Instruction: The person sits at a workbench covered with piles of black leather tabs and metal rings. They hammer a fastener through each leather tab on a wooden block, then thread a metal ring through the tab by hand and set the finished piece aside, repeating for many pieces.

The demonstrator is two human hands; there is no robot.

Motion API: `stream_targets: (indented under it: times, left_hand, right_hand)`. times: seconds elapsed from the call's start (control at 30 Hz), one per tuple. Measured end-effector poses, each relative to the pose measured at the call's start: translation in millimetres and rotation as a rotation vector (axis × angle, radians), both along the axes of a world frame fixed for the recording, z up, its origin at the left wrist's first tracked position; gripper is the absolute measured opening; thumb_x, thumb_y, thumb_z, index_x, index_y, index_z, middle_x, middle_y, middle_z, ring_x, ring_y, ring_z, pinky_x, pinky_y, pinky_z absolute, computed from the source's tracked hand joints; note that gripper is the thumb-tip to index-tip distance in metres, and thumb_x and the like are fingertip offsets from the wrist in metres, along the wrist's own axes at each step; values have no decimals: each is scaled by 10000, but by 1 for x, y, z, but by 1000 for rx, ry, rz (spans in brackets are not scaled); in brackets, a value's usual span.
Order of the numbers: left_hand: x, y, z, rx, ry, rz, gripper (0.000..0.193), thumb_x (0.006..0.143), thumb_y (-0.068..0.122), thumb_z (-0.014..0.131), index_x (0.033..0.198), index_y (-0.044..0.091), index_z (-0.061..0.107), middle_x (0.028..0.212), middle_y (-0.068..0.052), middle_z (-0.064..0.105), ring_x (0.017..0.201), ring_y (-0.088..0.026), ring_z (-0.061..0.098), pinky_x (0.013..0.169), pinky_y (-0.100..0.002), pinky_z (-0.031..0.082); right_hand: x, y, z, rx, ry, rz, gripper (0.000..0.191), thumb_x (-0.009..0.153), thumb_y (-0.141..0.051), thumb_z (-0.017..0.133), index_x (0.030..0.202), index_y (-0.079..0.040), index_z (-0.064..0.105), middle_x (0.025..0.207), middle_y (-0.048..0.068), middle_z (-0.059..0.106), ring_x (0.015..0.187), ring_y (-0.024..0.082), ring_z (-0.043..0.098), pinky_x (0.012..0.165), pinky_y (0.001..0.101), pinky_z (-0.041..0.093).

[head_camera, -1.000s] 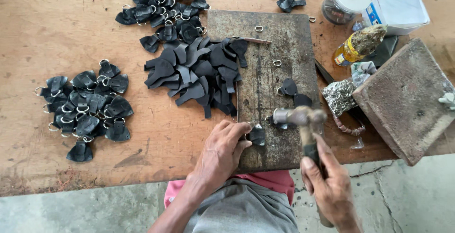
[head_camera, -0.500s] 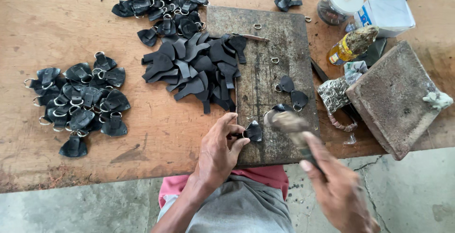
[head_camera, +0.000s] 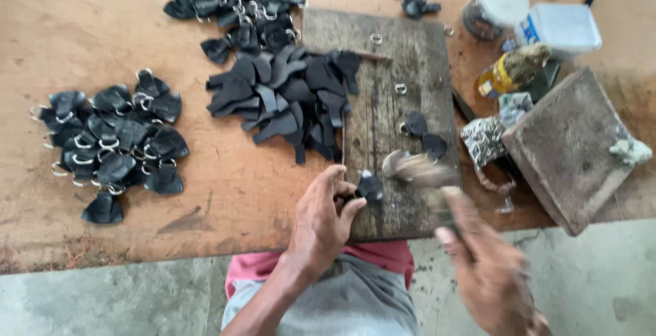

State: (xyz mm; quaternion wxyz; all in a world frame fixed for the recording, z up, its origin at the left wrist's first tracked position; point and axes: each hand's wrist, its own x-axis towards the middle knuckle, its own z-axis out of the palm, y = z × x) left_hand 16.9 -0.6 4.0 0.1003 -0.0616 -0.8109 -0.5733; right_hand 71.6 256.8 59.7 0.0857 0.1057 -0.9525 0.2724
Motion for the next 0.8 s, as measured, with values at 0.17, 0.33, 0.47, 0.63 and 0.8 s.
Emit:
stream_targets:
  times: [0.17, 0.33, 0.47, 0.63, 0.8]
  left_hand:
    - [-2, 5, -6, -19, 102, 28, 587, 830, 72, 837, 1304, -15, 502, 954, -141, 724, 863, -259, 728, 758, -335, 603]
    - [-3, 5, -4, -9, 95, 8, 577, 844, 40, 825, 1312, -21, 494, 973, -149, 729, 897, -265, 732, 801, -339, 602]
    - [-3, 4, 1, 39, 28, -32, 579, 842, 10, 801, 1321, -25, 477, 995, -162, 727, 911, -259, 751, 761, -342, 598]
    - [-4, 4, -3, 29, 68, -18, 578, 857, 12, 805, 1327, -15, 469, 1002, -156, 734, 926, -261, 760, 804, -350, 603]
    - [-4, 5, -11, 63, 17, -11, 592, 865, 18, 792, 1337, -19, 438, 1055, -188, 721, 977, -283, 760, 841, -356, 599]
  right_hand:
    - [28, 9, 29, -296, 152, -487, 610, 1006, -248, 570, 1578, -113, 406, 1252, 243, 712, 986, 262, 716, 779, 411, 623]
    - [21, -24, -15, -1, -202, -151, 614, 999, -242, 565, 1583, -140, 407, 1281, 226, 709, 1018, 280, 736, 818, 403, 633]
    - [11, -2, -12, 16, -147, -36, 602, 993, -256, 578, 1570, -171, 429, 1230, 210, 721, 950, 273, 767, 762, 386, 647]
    - [22, 11, 35, -225, 166, -486, 607, 973, -239, 582, 1560, -153, 450, 1194, 197, 728, 951, 278, 769, 774, 391, 635]
    - [12, -36, 13, 12, -206, -263, 612, 954, -222, 586, 1549, -135, 471, 1158, 184, 736, 951, 284, 770, 787, 396, 624]
